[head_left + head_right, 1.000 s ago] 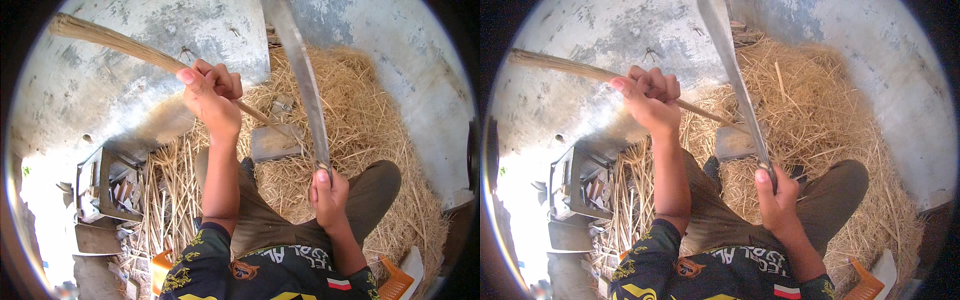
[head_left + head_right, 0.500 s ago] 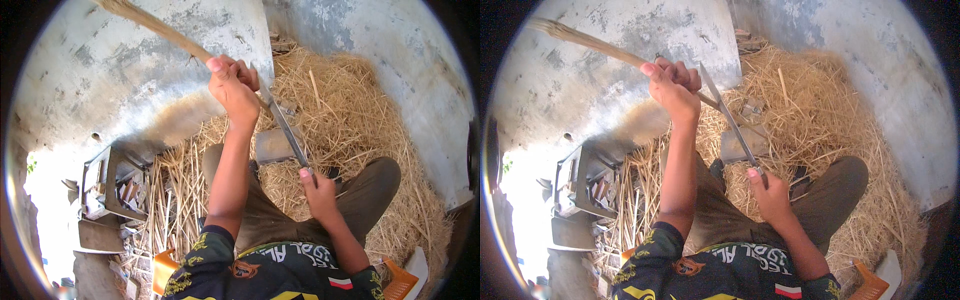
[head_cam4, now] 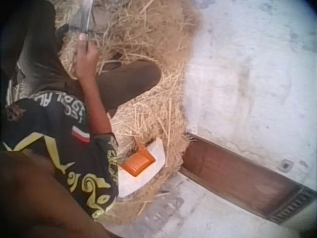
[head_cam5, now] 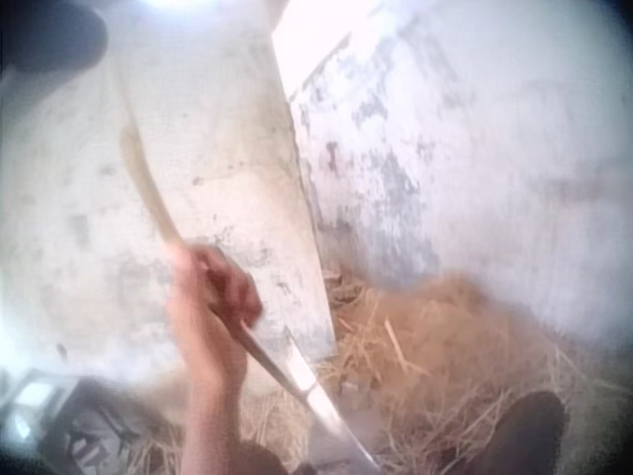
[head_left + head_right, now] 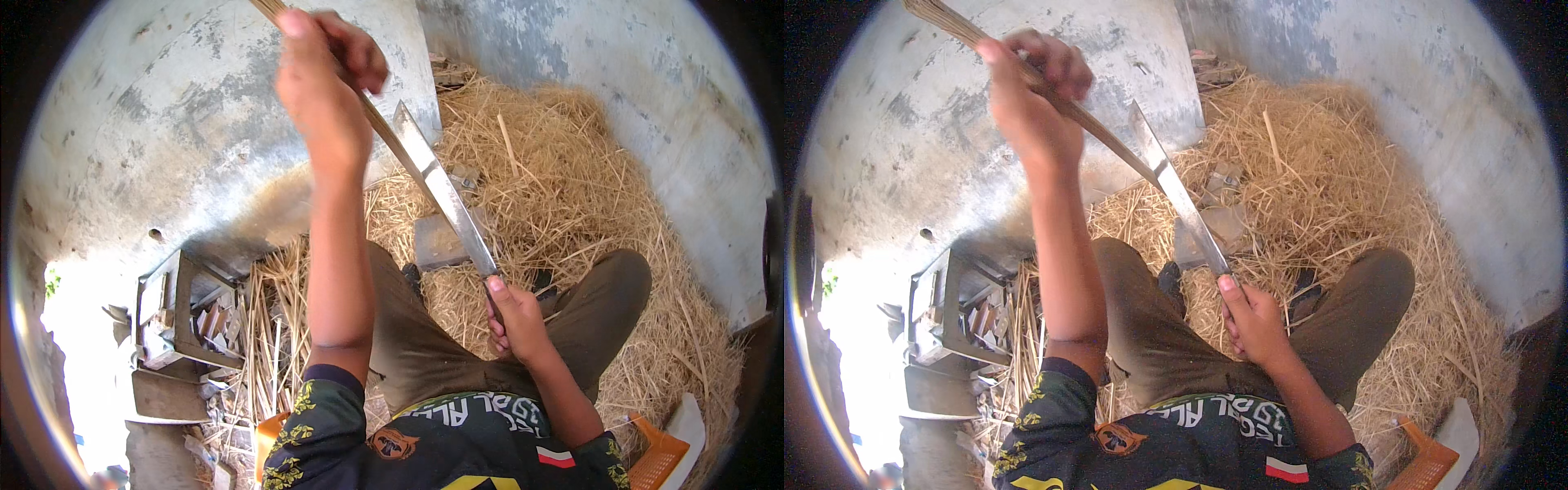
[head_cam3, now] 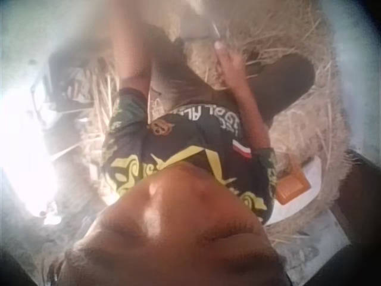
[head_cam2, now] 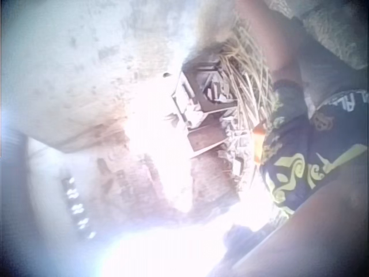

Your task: The person sits on a chair and uses a knife to shave a long bamboo stick against a metal block. They repeatedly pull the stick through the blade to remove the outer layer, creating thin shavings that fall onto the straw-covered floor.

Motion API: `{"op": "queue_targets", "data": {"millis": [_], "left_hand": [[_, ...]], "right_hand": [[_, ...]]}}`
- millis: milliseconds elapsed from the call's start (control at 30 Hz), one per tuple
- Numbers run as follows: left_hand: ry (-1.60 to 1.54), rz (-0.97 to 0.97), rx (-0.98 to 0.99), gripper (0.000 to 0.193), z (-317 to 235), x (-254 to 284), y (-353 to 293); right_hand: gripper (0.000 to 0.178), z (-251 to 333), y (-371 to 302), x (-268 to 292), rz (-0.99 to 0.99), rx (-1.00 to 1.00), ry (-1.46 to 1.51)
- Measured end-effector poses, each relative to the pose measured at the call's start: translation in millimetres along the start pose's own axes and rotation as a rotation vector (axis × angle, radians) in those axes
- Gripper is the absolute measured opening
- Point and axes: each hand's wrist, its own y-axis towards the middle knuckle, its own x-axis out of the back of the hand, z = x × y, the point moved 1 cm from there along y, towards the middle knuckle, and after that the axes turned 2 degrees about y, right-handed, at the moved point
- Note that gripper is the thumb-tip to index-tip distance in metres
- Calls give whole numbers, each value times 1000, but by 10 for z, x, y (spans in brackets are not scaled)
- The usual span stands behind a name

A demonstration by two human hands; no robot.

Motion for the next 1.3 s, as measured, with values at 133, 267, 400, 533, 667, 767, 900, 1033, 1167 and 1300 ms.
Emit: {"op": "queue_targets", "data": {"millis": [133,267,400,533,667,767,900,1033,1167,1300], "left_hand": [[-23,-44,89,51,-77,51,296],[7,-143,44,47,-35,-198,304],[213,-101,-31,49,-12,-399,236],[158,-80,74,50,-34,-660,154],[37,2,39,49,81,-673,229],[14,10,44,48,147,-674,276],[10,-5,25,48,198,-833,253],[186,-4,-236,48,369,-888,266],[109,24,-29,49,233,-855,255],[43,91,-76,49,250,-952,249]], "right_hand": [[49,210,-92,34,9,39,30],[45,505,-232,22,-191,560,-30],[39,267,-147,-67,-173,751,189],[46,38,11,156,-231,391,-315],[53,374,-206,145,-158,106,-16],[53,552,-330,124,-272,361,139],[52,287,-129,194,-277,637,126],[53,-73,154,373,-314,427,-476],[55,353,-131,285,-192,91,-177],[54,380,-166,350,212,-195,519]]}}
